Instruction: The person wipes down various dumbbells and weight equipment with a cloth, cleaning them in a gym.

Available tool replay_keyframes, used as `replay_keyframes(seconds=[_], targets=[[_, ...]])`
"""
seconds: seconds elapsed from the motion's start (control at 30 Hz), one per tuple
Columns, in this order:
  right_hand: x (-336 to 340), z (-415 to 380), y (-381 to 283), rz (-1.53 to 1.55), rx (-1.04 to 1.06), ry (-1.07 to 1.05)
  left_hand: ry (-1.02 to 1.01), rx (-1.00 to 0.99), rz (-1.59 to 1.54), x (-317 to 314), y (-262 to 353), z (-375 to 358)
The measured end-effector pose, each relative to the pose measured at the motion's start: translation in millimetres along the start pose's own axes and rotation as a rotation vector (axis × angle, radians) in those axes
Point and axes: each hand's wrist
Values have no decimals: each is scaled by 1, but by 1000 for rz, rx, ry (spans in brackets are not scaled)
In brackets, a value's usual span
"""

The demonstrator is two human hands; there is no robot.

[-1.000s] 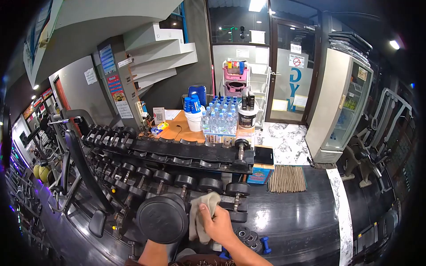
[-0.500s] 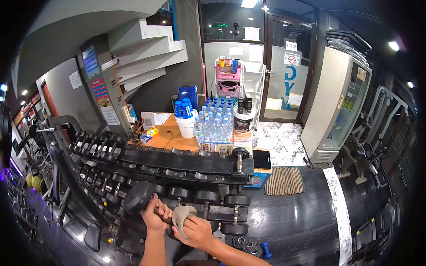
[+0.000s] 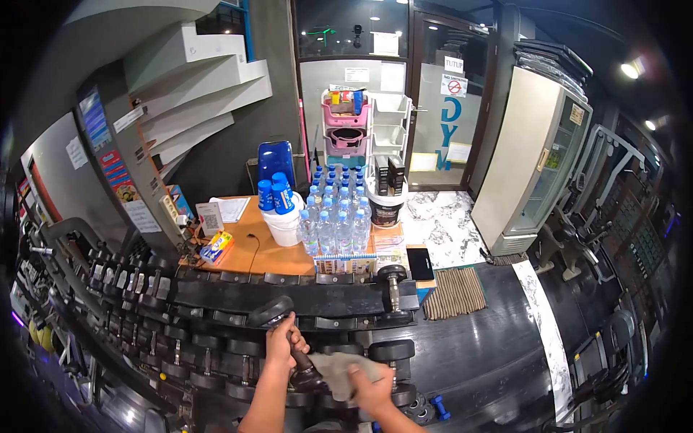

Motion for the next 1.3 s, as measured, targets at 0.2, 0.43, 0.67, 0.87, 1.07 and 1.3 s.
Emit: replay_keyframes(seconds=[0.2,0.43,0.67,0.87,1.07,1.3], targets=[[29,54,3,531,-67,412,-171,300,-167,3,-19,94],[60,74,-62,681,14,520,-67,329,68,-9,-39,178],[63,71,-20,664,-123,570,21,296,307,-16,-71,239],[67,74,19,595,-163,553,12,292,496,-11,-104,282],[71,74,43,618,-179,583,14,245,549,-4,-124,300],[65,76,47,480,-225,582,23,178,738,-7,-130,302]])
Point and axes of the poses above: each hand's wrist, its own z-axis towards the middle knuckle, its own x-axis out of the back of the hand, y = z × x, and after that the axes turned 3 degrees about -y, right-handed
